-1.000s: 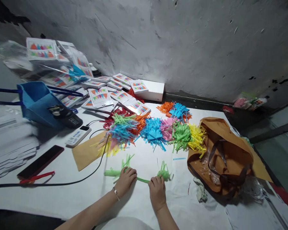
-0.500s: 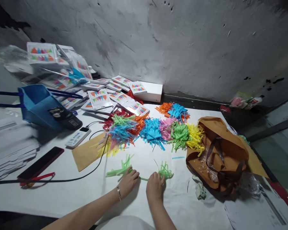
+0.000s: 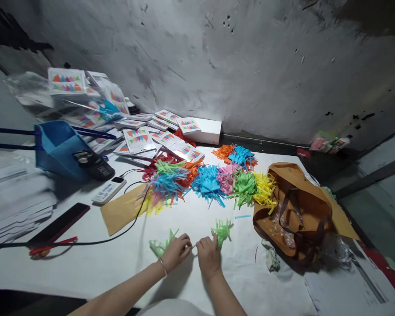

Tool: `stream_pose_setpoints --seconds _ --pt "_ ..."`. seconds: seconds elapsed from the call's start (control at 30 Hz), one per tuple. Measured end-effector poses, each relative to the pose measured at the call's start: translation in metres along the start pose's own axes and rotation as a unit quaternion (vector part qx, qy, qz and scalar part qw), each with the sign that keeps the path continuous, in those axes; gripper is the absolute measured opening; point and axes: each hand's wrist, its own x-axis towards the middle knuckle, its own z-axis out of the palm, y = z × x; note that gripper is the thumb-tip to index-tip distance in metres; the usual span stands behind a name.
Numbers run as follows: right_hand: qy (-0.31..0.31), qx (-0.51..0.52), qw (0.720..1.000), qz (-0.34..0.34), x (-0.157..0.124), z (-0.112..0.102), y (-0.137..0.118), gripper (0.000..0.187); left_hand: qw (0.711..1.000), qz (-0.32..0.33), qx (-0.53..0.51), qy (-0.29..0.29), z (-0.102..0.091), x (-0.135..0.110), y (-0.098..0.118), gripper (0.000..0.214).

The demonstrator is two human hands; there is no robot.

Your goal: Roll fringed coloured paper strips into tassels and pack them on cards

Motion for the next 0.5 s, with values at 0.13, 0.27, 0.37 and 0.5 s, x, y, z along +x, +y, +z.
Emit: stream_pose_setpoints --seconds 0.13,0.27,0.37,0.5 --pt "0.043 0.054 0.997 -0.030 0.006 -0.040 -0.006 0.020 0.985 -0.062 -0.155 -0.046 -0.002 -0.008 0.013 0.041" --pt "0.093 0.114 0.989 0.009 0.013 -0.075 -0.014 0.019 0.958 -0.084 -0.264 -0.071 -0.008 -0.007 0.032 0.054" --pt "0.124 0.205 0.967 0.085 0.010 -0.088 -0.020 0.019 0.918 -0.097 -0.379 -0.060 -0.016 -0.006 0.053 0.048" --pt "0.144 0.290 0.933 0.159 0.001 -0.098 -0.028 0.023 0.860 -0.120 -0.495 -0.009 -0.020 -0.007 0.086 0.039"
